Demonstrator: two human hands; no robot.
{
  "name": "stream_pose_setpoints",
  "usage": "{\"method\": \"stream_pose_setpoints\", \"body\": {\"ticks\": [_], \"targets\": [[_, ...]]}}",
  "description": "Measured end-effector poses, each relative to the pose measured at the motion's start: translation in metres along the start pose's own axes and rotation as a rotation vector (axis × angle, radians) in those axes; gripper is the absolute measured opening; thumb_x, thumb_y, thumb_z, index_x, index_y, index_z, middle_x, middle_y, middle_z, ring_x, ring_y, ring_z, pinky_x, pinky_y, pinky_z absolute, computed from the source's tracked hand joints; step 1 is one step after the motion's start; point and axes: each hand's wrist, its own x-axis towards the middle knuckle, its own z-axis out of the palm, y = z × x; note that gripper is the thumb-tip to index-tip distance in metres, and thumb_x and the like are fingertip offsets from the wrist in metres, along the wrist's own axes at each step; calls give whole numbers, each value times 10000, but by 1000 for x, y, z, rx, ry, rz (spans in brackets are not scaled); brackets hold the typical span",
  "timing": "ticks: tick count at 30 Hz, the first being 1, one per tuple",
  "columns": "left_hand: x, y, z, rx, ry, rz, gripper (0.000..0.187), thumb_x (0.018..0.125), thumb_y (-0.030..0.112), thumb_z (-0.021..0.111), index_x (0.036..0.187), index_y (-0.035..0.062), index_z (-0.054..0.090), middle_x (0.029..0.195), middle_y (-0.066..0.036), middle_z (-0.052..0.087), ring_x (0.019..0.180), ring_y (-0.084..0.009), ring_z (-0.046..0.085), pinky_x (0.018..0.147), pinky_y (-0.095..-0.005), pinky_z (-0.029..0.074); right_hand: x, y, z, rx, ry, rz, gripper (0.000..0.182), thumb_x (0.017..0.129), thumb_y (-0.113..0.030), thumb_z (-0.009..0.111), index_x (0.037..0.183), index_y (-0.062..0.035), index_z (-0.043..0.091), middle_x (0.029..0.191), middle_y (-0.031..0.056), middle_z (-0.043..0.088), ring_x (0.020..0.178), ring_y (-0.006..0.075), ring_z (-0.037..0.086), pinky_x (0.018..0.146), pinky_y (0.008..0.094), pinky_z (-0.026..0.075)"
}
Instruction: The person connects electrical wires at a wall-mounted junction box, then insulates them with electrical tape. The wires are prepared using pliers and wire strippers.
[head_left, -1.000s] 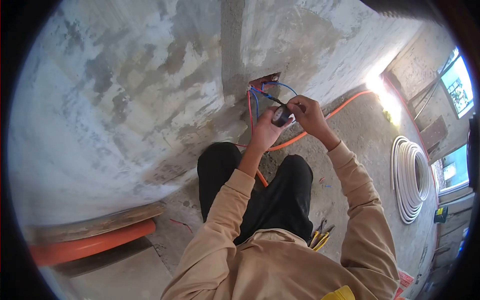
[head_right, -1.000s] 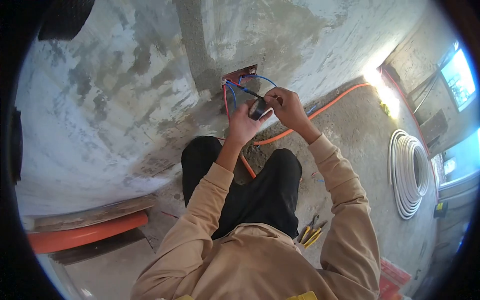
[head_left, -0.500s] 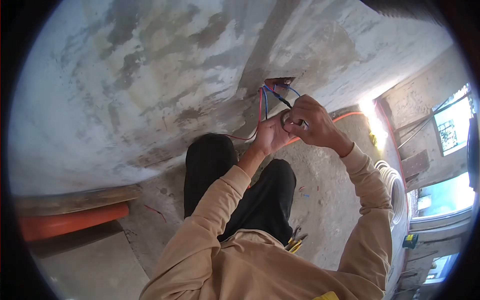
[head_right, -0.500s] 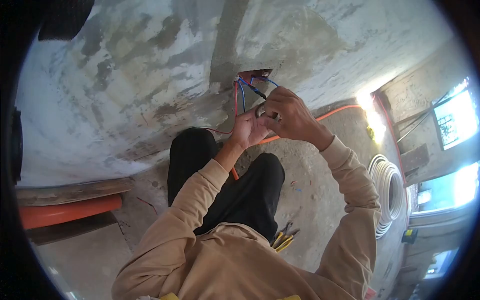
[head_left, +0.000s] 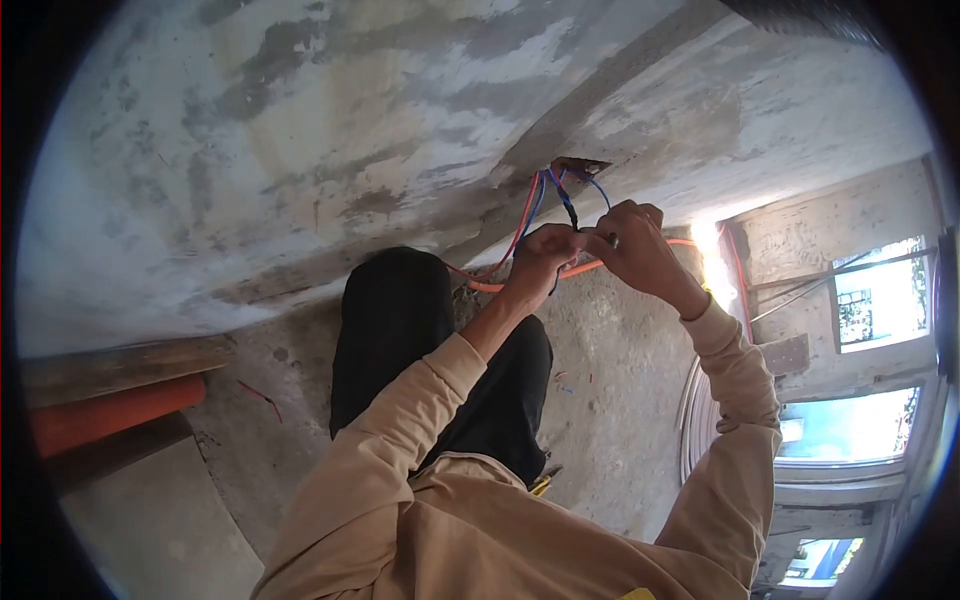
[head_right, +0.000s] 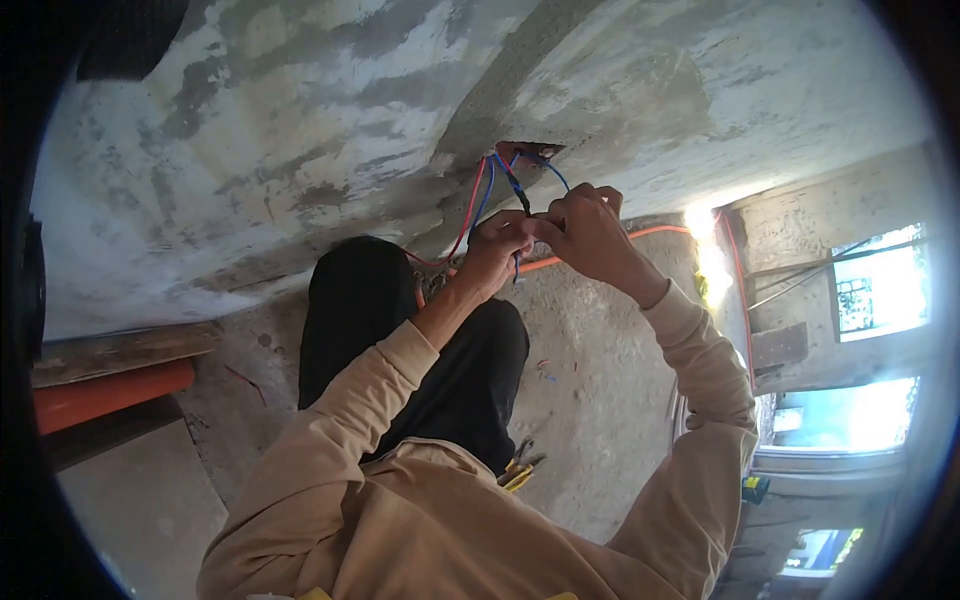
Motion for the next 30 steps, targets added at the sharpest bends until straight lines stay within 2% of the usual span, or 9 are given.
{"method": "stream_pose_setpoints", "body": {"ticks": [6, 9, 12, 15, 18, 22, 26, 28, 30], "targets": [[-9, 9, 19, 403, 256, 105, 109, 841, -68, 604, 886, 27, 630, 789, -20, 616, 711, -77, 547, 664, -230, 434, 5, 14, 17, 74, 147, -242, 292, 826, -305, 704, 716, -35, 707, 721, 69, 593, 1013, 240, 517, 927, 437, 318], [-9, 8, 18, 415, 307, 221, 131, 843, -81, 587, 895, 29, 634, 783, -20, 616, 702, -70, 543, 657, -225, 429, 8, 16, 20, 99, 161, -317, 222, 781, -248, 751, 723, -39, 700, 756, 51, 598, 1032, 222, 504, 932, 436, 318], [-10, 10, 12, 382, 252, 139, 108, 858, -59, 595, 888, 36, 636, 776, -5, 597, 686, -63, 517, 639, -226, 415, 12, 24, 15, 66, 138, -340, 175, 748, -198, 778, 773, -42, 702, 800, 46, 610, 1044, 216, 495, 936, 432, 322], [-8, 10, -3, 233, 162, -21, 39, 894, 9, 618, 903, 46, 624, 769, 1, 574, 655, -72, 480, 633, -241, 396, 17, 35, 28, 125, 190, -328, 176, 727, -163, 789, 835, -49, 708, 819, 37, 623, 1044, 218, 494, 938, 424, 330], [-15, 15, 6, -211, 192, -186, 52, 914, 76, 633, 879, 58, 600, 753, -4, 557, 633, -91, 456, 638, -262, 382, 28, 36, 38, 157, 219, -334, 208, 731, -134, 782, 898, -40, 702, 932, 37, 633, 1043, 234, 497, 928, 390, 368], [-11, 5, -13, -429, -139, -296, 176, 908, 113, 658, 1016, 78, 523, 755, -2, 538, 641, -98, 452, 658, -282, 382, 28, 21, 32, 302, 227, -220, 276, 745, -95, 759, 994, -36, 653, 1033, 67, 615, 996, 268, 522, 872, 382, 429], [-13, 0, -3, -350, -113, -157, 179, 900, 64, 650, 1028, 95, 529, 788, 8, 541, 668, -97, 467, 650, -293, 375, 19, 22, 31, 425, 257, -168, 361, 735, -91, 762, 1060, -58, 608, 1034, 92, 621, 933, 293, 546, 826, 391, 460], [-17, 3, 7, -266, 42, -73, 143, 890, 31, 648, 976, 98, 555, 799, 13, 543, 677, -94, 471, 640, -295, 374, 10, 3, 22, 463, 190, -323, 373, 734, -142, 777, 1058, -58, 612, 1009, 97, 633, 926, 282, 551, 827, 387, 456], [-19, 4, 6, -76, 62, 25, 174, 864, -43, 612, 975, 78, 552, 865, 10, 554, 763, -86, 519, 680, -305, 426, 5, -9, 13, 427, 95, -408, 401, 734, -196, 788, 1066, -59, 610, 980, 95, 644, 918, 270, 555, 833, 387, 449]]}}
